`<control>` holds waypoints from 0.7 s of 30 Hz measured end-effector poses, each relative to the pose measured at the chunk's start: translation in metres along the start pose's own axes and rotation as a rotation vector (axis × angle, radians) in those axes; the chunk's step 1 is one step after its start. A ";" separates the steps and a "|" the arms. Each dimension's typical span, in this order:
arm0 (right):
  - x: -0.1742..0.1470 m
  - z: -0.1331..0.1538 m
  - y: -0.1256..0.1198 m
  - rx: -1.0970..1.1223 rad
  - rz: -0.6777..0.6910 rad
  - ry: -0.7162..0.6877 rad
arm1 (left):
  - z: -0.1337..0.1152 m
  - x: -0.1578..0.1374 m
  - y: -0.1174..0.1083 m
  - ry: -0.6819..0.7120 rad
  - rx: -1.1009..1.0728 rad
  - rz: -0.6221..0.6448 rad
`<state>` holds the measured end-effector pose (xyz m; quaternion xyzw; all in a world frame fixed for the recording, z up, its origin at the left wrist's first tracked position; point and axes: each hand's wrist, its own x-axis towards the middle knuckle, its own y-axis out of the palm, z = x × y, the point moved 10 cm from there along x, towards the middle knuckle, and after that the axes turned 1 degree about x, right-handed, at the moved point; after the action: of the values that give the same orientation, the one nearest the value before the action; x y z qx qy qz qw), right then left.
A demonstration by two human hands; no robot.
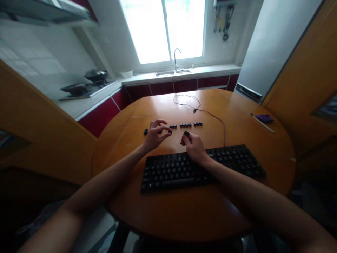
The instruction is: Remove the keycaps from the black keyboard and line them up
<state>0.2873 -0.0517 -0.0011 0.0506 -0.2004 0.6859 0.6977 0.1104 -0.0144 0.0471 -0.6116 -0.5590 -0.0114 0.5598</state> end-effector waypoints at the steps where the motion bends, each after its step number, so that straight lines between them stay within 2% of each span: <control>1: 0.000 -0.001 0.000 0.000 0.003 0.001 | 0.016 0.002 -0.002 -0.043 0.050 -0.005; 4: 0.000 -0.003 0.002 0.000 0.019 -0.005 | 0.057 0.004 -0.005 -0.136 0.146 -0.015; 7: -0.001 -0.002 0.002 -0.004 0.022 -0.010 | 0.081 0.003 -0.001 -0.202 0.204 0.006; 13: -0.001 -0.001 0.002 -0.017 0.031 -0.019 | 0.093 -0.002 0.016 -0.282 0.257 0.104; 21: -0.001 0.001 0.003 -0.011 0.035 -0.019 | 0.097 -0.006 0.015 -0.317 0.257 0.084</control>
<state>0.2842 -0.0530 -0.0011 0.0499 -0.2117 0.6966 0.6837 0.0590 0.0528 -0.0030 -0.5520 -0.6108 0.1799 0.5384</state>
